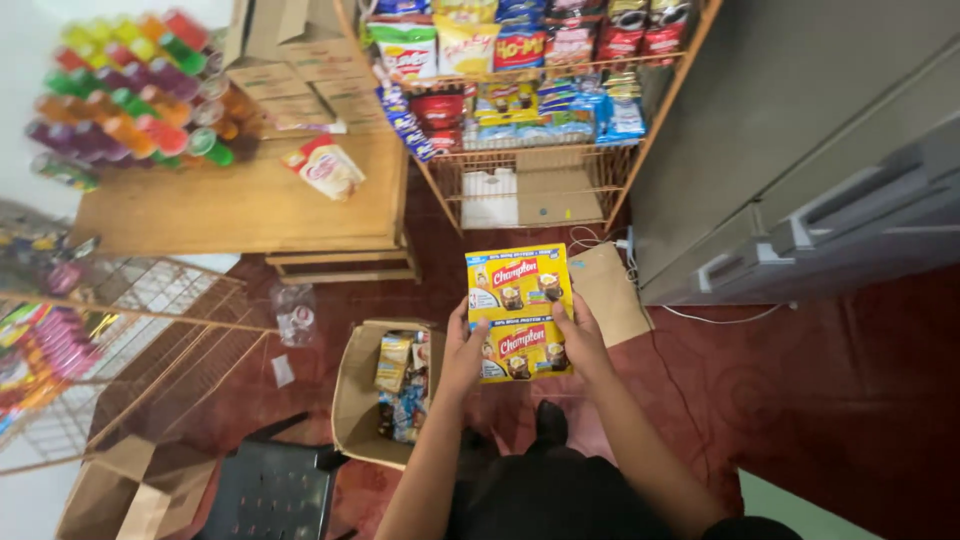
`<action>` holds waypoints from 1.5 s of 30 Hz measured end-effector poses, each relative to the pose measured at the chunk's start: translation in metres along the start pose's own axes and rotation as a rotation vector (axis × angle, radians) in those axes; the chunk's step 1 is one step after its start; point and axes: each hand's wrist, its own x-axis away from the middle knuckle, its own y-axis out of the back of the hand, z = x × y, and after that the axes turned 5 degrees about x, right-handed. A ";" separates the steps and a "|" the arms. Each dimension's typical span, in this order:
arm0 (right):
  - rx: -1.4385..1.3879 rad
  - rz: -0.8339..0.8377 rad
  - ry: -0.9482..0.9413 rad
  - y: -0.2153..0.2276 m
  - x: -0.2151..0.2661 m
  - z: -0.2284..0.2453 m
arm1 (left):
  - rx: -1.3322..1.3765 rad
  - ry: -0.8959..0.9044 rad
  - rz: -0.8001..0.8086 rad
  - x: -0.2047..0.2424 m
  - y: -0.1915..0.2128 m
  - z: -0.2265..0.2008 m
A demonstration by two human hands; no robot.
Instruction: The person is stocking shelves with various snacks and coffee packets from boxes on the floor.
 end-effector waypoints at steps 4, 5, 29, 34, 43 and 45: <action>0.064 -0.039 0.033 0.009 -0.001 0.007 | -0.073 -0.033 0.090 -0.002 -0.021 -0.012; -0.015 -0.036 -0.011 0.006 -0.001 0.015 | -0.099 -0.013 0.091 -0.006 -0.024 -0.016; 0.146 -0.143 0.208 -0.087 -0.096 0.009 | 0.235 0.402 -0.007 -0.134 0.045 -0.043; 0.263 -0.188 0.100 -0.073 -0.117 -0.007 | 0.096 0.291 0.031 -0.156 0.050 -0.016; 0.357 -0.135 0.061 -0.012 -0.180 -0.023 | 0.097 0.284 -0.098 -0.205 0.009 0.027; 0.373 -0.118 0.068 -0.010 -0.187 -0.021 | 0.037 0.154 -0.075 -0.214 0.016 0.046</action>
